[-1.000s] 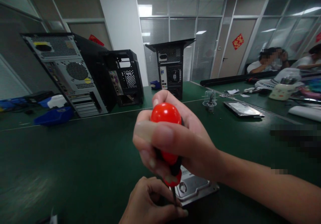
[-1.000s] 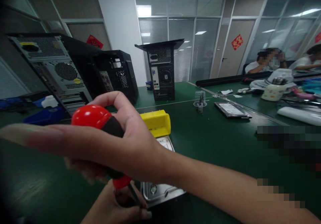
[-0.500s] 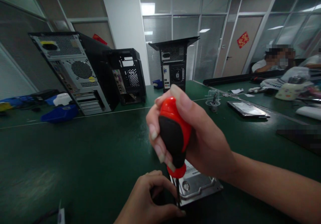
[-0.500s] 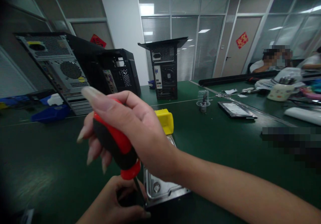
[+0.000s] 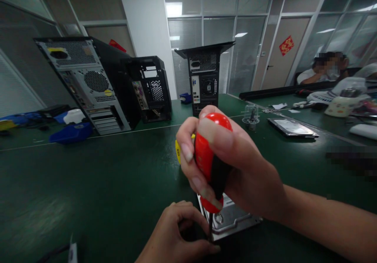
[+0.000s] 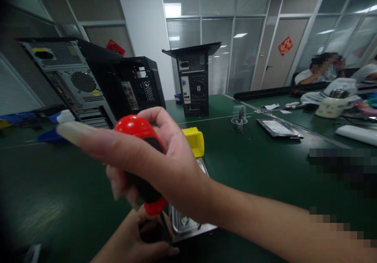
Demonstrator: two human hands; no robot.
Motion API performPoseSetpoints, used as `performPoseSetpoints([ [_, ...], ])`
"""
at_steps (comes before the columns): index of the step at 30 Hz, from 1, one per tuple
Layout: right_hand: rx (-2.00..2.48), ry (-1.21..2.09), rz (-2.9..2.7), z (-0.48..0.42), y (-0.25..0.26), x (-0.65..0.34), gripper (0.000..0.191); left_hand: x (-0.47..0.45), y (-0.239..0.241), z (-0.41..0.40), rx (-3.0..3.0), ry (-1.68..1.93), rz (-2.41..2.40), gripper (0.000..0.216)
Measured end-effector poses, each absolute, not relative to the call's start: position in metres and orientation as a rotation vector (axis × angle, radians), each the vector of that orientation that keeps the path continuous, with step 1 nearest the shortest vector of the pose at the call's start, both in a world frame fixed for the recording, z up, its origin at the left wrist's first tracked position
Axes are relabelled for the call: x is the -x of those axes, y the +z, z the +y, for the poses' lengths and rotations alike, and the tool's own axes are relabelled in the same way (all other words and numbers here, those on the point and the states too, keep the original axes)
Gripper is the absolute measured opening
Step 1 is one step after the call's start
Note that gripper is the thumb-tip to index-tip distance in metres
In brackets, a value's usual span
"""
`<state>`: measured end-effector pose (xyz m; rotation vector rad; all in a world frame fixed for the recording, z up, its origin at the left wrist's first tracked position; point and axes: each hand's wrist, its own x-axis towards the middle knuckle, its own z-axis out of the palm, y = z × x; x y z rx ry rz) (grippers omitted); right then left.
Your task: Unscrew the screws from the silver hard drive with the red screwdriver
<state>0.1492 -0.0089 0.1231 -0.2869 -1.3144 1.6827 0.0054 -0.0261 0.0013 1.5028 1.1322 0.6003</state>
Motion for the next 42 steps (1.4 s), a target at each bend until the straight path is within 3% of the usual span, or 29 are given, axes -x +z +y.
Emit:
performPoseSetpoints([
  [5,0.121,1.751,-1.286,-0.006,0.120,-0.154,0.024,-0.007,0.005,-0.028,-1.560,0.568,1.162,0.014],
  [10,0.005,1.784,-1.304,-0.005,0.115,-0.155,0.044,-0.006,-0.001,-0.029,-1.584,0.558,1.155,0.013],
  [14,0.096,1.759,-1.244,-0.003,0.116,-0.151,0.028,-0.006,-0.007,-0.026,-1.627,0.627,1.110,0.012],
  [21,0.170,1.728,-1.271,-0.004,0.122,-0.150,0.028,-0.007,0.000,-0.029,-1.527,0.632,1.124,0.014],
  [26,0.085,1.797,-1.317,-0.008,0.121,-0.155,0.017,-0.008,0.008,-0.031,-1.467,0.624,1.175,0.018],
  [31,0.048,1.795,-1.342,-0.007,0.118,-0.155,0.034,-0.008,0.003,-0.030,-1.491,0.597,1.164,0.016],
  [35,0.078,1.747,-1.292,-0.003,0.117,-0.150,0.021,-0.006,-0.004,-0.028,-1.555,0.607,1.130,0.016],
  [38,0.204,1.725,-1.299,-0.003,0.119,-0.147,0.039,-0.006,-0.005,-0.026,-1.582,0.609,1.126,0.015],
  [42,0.250,1.714,-1.310,-0.005,0.123,-0.145,0.046,-0.007,-0.003,-0.025,-1.633,0.598,1.130,0.013],
])
